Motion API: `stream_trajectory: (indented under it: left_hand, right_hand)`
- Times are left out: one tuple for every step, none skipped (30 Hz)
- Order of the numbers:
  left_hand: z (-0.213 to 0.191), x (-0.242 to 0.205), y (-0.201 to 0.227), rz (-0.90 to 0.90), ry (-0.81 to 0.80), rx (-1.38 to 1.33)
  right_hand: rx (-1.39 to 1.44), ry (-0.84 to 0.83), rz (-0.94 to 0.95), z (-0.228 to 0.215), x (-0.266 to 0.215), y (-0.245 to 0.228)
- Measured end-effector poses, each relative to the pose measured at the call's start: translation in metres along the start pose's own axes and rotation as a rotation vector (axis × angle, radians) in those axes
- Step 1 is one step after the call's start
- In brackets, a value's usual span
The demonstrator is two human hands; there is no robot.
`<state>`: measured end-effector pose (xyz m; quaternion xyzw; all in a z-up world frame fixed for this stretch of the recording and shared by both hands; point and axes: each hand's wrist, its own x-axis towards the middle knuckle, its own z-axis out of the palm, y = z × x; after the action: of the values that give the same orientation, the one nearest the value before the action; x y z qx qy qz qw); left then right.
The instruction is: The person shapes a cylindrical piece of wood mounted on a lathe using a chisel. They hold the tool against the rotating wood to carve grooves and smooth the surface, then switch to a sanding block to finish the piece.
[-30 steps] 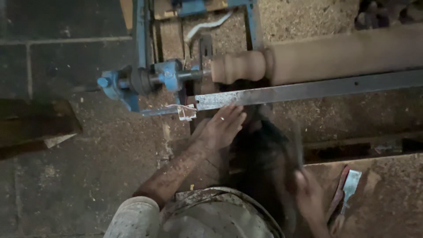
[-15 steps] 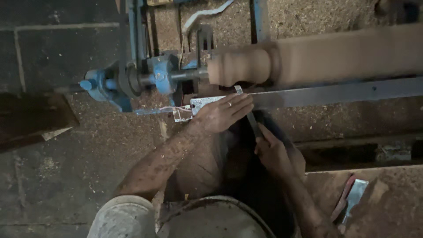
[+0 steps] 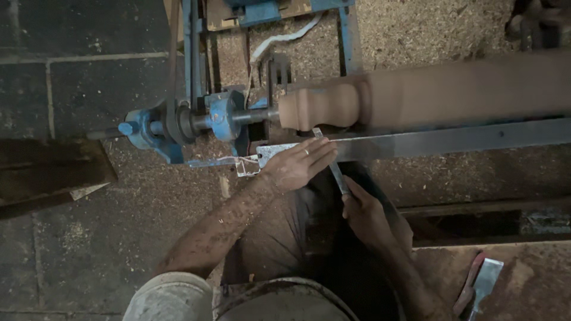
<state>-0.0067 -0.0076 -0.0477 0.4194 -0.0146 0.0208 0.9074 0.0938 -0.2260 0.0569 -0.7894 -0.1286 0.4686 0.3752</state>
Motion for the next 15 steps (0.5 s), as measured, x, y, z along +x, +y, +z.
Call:
stream_trajectory:
  left_hand:
    - [-0.002,-0.001,-0.004,-0.023,0.023,-0.227]
    - [-0.002,-0.001,-0.009,-0.037,0.042,-0.415]
    - [-0.004,-0.002,-0.012,-0.042,0.038,-0.475]
    - [-0.006,-0.002,-0.014,-0.046,0.039,-0.542]
    - [-0.007,0.000,-0.015,-0.052,0.037,-0.600]
    - [-0.008,0.002,-0.015,-0.055,0.027,-0.619]
    - [-0.008,0.002,-0.014,-0.057,0.015,-0.640]
    - [-0.006,0.002,-0.013,-0.061,0.003,-0.656]
    - [-0.004,0.002,-0.011,-0.048,-0.038,-0.695]
    - [-0.001,0.004,-0.009,-0.023,-0.088,-0.730]
    - [0.002,0.004,-0.005,0.004,-0.148,-0.778]
    - [0.004,0.002,-0.002,-0.091,-0.124,-0.973]
    - [0.004,0.001,0.003,-0.189,-0.097,-1.167]
    - [0.004,0.002,0.006,-0.288,-0.070,-1.357]
    - [0.006,0.004,0.006,-0.209,-0.066,-1.177]
  right_hand:
    - [-0.028,0.007,-0.008,0.000,0.000,0.000]
    - [-0.055,0.015,-0.014,0.001,0.000,0.000]
    - [-0.052,0.005,-0.007,0.001,0.001,0.001]
    - [-0.048,-0.004,0.000,0.001,0.001,0.002]
    - [-0.045,-0.014,0.007,0.000,0.002,0.002]
    - [-0.094,0.016,-0.045,0.000,0.002,0.003]
    - [-0.143,0.046,-0.096,0.000,0.003,0.003]
    - [-0.191,0.076,-0.143,0.000,0.002,0.004]
    - [-0.297,0.025,-0.104,-0.005,0.000,0.007]
    - [-0.403,-0.023,-0.068,-0.015,0.001,0.010]
    - [-0.510,-0.071,-0.031,-0.025,0.004,0.013]
    - [-0.423,-0.101,0.048,-0.032,0.010,0.019]
    - [-0.337,-0.131,0.127,-0.038,0.019,0.024]
    - [-0.249,-0.159,0.202,-0.042,0.028,0.030]
    - [-0.245,-0.135,0.134,-0.046,0.034,0.035]
